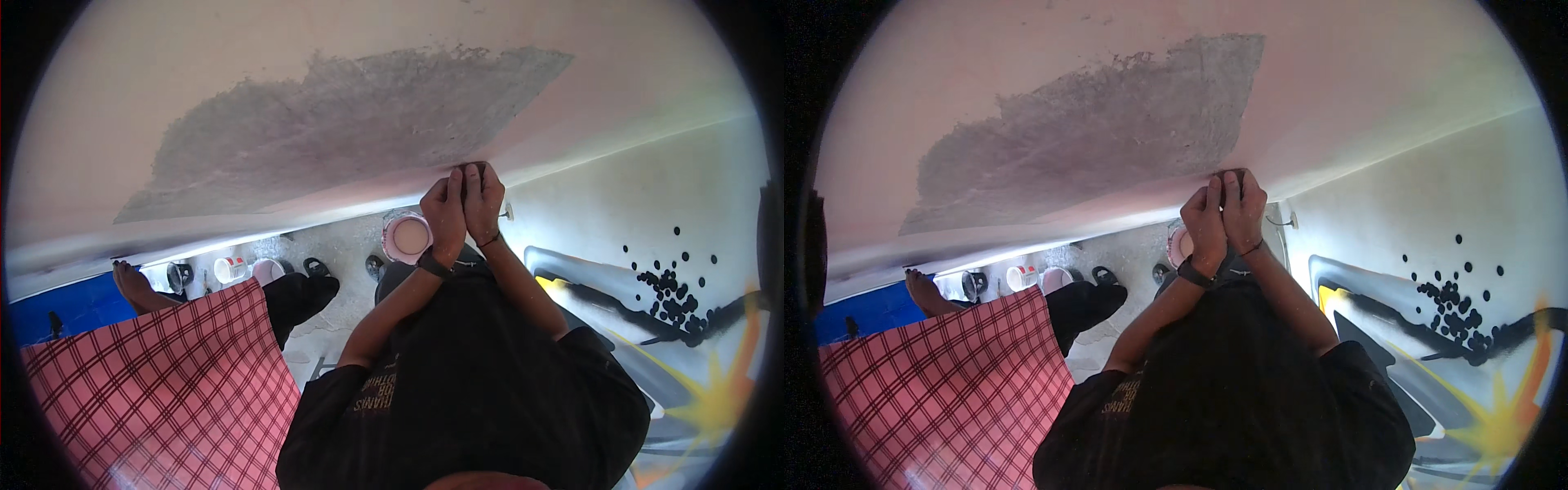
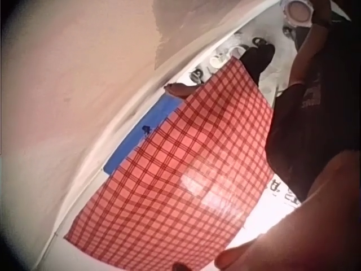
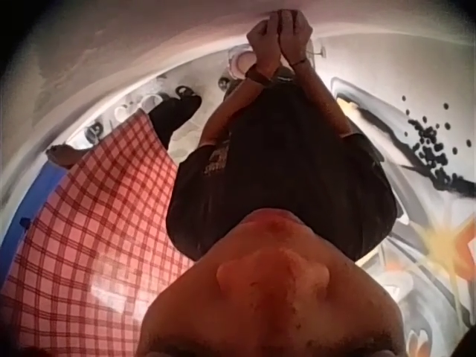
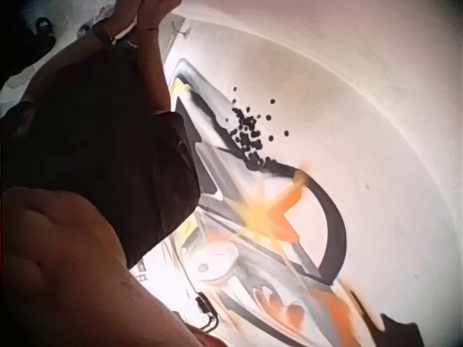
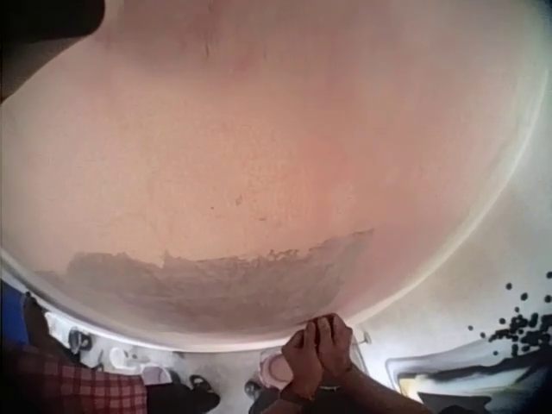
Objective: Scraping old material and paint off a wall using a putty knife in a bathroom.
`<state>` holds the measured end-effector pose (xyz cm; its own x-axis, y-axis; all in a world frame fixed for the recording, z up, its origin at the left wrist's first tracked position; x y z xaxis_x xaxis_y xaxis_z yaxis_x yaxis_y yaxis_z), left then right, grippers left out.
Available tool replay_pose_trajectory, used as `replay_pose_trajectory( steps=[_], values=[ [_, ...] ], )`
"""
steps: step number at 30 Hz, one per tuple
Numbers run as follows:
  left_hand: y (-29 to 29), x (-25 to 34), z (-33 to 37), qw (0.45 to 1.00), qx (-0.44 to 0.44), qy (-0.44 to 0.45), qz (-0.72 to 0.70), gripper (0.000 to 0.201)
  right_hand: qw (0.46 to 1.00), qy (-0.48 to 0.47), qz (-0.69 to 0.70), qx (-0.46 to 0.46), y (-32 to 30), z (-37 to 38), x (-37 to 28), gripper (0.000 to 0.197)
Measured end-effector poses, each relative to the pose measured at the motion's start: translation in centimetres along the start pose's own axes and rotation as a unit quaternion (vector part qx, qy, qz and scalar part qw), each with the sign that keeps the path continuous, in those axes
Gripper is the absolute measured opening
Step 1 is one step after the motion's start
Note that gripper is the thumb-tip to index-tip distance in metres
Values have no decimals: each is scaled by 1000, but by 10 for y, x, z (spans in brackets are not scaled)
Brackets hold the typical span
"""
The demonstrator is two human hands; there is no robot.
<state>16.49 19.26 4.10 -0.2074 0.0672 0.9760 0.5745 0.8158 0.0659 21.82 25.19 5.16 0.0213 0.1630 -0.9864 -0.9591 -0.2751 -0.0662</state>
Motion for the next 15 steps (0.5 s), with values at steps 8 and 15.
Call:
replay_pose_trajectory(
  steps=[8,15],
  values=[
    [13,7,-6,999,2,48,7,38,997,-58,-34,-24,-16,0,-6,20],
    [19,6,0,999,7,48,9,39,999,-24,-37,-14,-17,5,1,20]
  ],
)
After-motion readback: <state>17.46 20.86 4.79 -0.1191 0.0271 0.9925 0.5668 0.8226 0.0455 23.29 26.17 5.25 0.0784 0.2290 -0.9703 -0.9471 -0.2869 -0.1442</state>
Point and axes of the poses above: each hand's wrist, its own z-axis towards the middle knuckle, its own y-axis out of the palm, x = y × z, the point moved 2 cm from there along z, towards the middle knuckle, and after that the axes turned 2 degrees about z, right-handed, at the moved point
